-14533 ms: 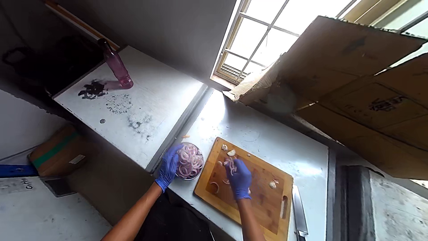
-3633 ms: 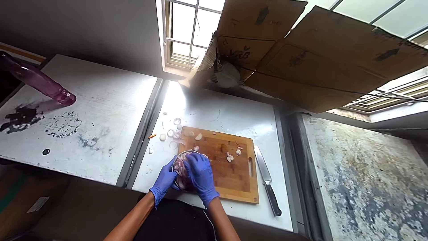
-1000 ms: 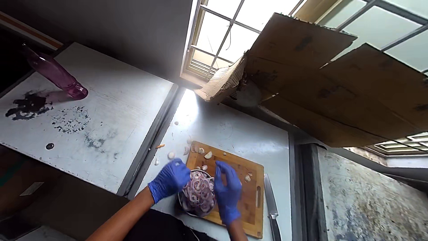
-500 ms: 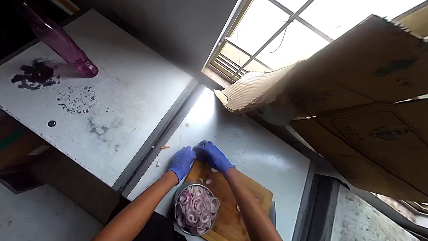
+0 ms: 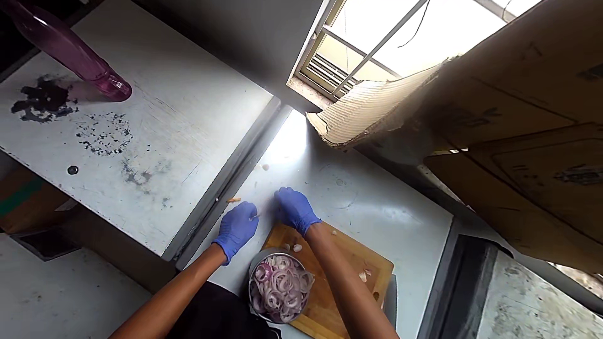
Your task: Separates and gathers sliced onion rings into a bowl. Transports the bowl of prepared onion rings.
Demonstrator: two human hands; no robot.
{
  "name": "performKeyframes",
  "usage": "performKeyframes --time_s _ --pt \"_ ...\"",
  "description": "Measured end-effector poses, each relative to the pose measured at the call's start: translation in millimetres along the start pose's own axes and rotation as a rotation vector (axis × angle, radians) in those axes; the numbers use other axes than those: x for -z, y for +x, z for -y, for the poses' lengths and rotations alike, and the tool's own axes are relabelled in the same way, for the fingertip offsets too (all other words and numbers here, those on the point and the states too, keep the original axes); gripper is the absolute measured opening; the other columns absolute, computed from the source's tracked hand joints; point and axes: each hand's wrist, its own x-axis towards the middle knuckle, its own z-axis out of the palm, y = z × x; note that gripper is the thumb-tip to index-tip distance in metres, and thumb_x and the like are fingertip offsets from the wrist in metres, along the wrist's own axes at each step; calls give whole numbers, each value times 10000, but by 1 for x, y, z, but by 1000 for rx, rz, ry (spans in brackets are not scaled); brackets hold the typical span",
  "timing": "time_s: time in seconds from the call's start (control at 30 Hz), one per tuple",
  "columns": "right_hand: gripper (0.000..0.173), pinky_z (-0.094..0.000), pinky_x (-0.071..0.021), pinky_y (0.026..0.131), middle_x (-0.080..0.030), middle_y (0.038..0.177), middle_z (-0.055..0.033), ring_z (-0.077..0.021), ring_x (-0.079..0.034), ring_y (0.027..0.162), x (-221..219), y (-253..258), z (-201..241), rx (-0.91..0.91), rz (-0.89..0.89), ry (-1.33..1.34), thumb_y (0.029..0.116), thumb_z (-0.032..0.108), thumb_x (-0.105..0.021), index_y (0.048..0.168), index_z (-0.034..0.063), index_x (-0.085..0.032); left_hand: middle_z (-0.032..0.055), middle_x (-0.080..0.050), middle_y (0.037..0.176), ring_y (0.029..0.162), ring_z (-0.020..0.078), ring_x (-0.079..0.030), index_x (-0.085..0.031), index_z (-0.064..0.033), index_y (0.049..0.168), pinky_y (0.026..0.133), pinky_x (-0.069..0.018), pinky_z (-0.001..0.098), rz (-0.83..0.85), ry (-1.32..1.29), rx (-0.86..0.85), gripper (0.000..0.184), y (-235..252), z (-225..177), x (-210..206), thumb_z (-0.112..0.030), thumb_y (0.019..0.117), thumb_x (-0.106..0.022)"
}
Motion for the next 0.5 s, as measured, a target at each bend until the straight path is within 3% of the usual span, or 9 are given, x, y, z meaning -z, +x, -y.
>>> performKeyframes --time_s 0.1,0.3,0.4,0.5 --pt "176 -499 -559 766 -669 993 -149 -335 -673 960 1 0 2 -24 24 36 879 180 -711 990 46 -688 118 -691 1153 1075 272 -667 -707 -78 1161 967 -526 479 75 -46 -6 289 -26 9 5 -286 995 -595" --pt "162 -510 -554 781 -682 972 -150 -347 -667 970 3 8 4 -63 42 68 828 135 -731 961 54 -685 91 -714 1089 970 239 -678 -740 -95 1126 909 -542 442 135 -140 -206 279 -73 10 -7 -307 994 -616" --pt "160 -512 -579 785 -640 1094 -197 -364 -670 984 7 5 12 -95 38 35 858 64 -699 1015 29 -701 82 -711 1126 999 229 -677 -741 -108 1149 932 -534 434 156 -142 -225 282 -84 3 -13 -301 1015 -585" --pt "150 -536 -564 780 -680 1021 -193 -377 -685 960 9 1 20 -157 0 12 866 45 -691 1013 16 -687 101 -699 1166 1056 247 -671 -730 -96 1179 974 -518 446 175 -115 -241 309 -88 -2 -19 -284 1046 -523"
